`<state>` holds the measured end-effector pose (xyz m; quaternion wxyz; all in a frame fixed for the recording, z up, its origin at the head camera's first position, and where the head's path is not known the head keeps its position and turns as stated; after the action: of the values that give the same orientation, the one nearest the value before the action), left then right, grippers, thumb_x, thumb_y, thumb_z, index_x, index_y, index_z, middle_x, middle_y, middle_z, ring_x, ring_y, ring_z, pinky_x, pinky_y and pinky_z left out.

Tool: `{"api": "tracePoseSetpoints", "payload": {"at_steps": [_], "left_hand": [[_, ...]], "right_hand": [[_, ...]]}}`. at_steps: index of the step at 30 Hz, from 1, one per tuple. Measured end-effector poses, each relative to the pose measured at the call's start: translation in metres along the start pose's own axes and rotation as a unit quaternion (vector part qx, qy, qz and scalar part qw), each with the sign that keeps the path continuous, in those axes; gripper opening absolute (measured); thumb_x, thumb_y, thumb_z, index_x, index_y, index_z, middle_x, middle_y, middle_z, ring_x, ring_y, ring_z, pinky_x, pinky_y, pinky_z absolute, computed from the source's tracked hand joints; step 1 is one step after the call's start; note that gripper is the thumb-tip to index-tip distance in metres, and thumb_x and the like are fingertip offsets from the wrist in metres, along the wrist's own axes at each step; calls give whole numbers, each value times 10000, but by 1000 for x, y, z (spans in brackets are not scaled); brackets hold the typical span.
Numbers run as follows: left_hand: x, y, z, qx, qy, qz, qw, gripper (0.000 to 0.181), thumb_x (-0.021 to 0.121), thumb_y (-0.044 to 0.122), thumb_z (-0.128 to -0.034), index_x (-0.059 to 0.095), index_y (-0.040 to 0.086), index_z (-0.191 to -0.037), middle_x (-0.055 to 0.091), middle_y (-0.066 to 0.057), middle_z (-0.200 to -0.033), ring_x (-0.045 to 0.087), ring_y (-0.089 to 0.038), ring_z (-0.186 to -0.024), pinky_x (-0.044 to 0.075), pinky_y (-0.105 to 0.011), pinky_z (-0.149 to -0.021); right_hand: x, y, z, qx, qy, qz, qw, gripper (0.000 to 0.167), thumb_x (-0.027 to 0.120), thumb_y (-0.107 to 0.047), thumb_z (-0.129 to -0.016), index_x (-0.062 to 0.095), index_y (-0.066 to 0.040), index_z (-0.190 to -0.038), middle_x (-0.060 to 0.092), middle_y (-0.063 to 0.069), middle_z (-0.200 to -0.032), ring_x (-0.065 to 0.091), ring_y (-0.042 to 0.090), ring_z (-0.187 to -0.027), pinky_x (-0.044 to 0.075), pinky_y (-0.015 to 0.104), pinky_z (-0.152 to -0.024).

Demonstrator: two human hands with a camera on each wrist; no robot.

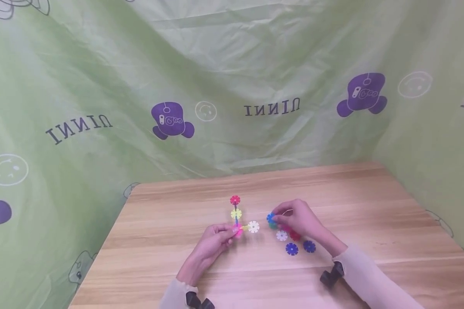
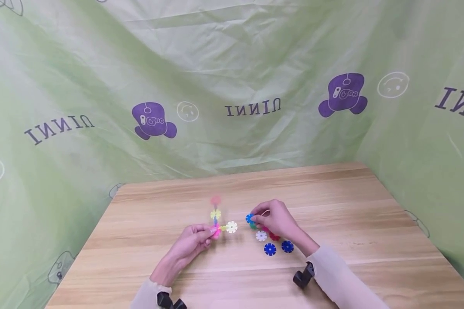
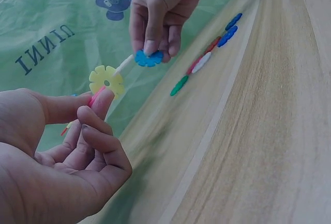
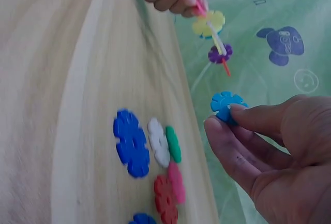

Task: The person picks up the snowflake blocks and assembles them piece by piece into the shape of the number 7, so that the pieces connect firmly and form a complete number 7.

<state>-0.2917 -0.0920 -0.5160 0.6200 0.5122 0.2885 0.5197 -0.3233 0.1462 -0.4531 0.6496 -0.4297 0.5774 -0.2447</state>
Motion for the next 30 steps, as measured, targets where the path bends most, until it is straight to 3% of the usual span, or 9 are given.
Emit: {"api": "tracePoseSetpoints", "payload": {"at_steps": [3,8,11,15,30], "left_hand": [[-1,1,2,-24,22,-12,10000,157,717,146,-977,737,57,-1105,780,23,-943,550,-45,-745,452,-167,-682],[-6,5,4,57,147,-71,9999,191,713,141,-976,734,26,-1127,777,21,-939,546,-51,-751,451,-166,-675],[-7,5,4,73,136,-66,9999,237,705,129,-978,717,-1,-1175,772,11,-949,546,-48,-749,456,-160,-671],[-5,2,5,7,10,-21,10000,258,707,129,-979,707,-7,-1198,768,7,-959,557,-46,-753,466,-160,-684],[-2,-1,4,16,65,18,10000,147,711,129,-975,731,35,-1086,765,23,-929,542,-53,-744,453,-169,-673]], "right_hand": [[3,-9,5,-183,-54,-84,9998,144,804,-139,-912,800,-72,-1039,811,95,-1012,794,220,-925,634,227,-757],[9,-20,8,-332,-138,-336,9988,131,806,-175,-919,799,-98,-1025,821,61,-918,804,259,-838,464,187,-459],[12,-24,10,-409,-121,-305,9986,129,808,-182,-918,801,-97,-1015,817,42,-886,793,221,-815,502,183,-509],[14,-21,13,-432,3,-71,9990,76,821,-164,-905,806,-118,-963,805,-6,-860,761,112,-832,606,188,-774],[21,-17,14,-358,79,-322,9988,76,840,-128,-874,806,-126,-941,810,28,-923,767,146,-879,618,210,-777]]}}
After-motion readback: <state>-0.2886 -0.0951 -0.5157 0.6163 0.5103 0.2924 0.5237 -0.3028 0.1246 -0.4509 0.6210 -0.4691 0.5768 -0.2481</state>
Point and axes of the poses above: each hand's wrist, its own z-axis away from the middle knuckle, its own x-axis out of the palm, y = z × x, the point moved 10 cm from there along -z, towards the middle knuckle
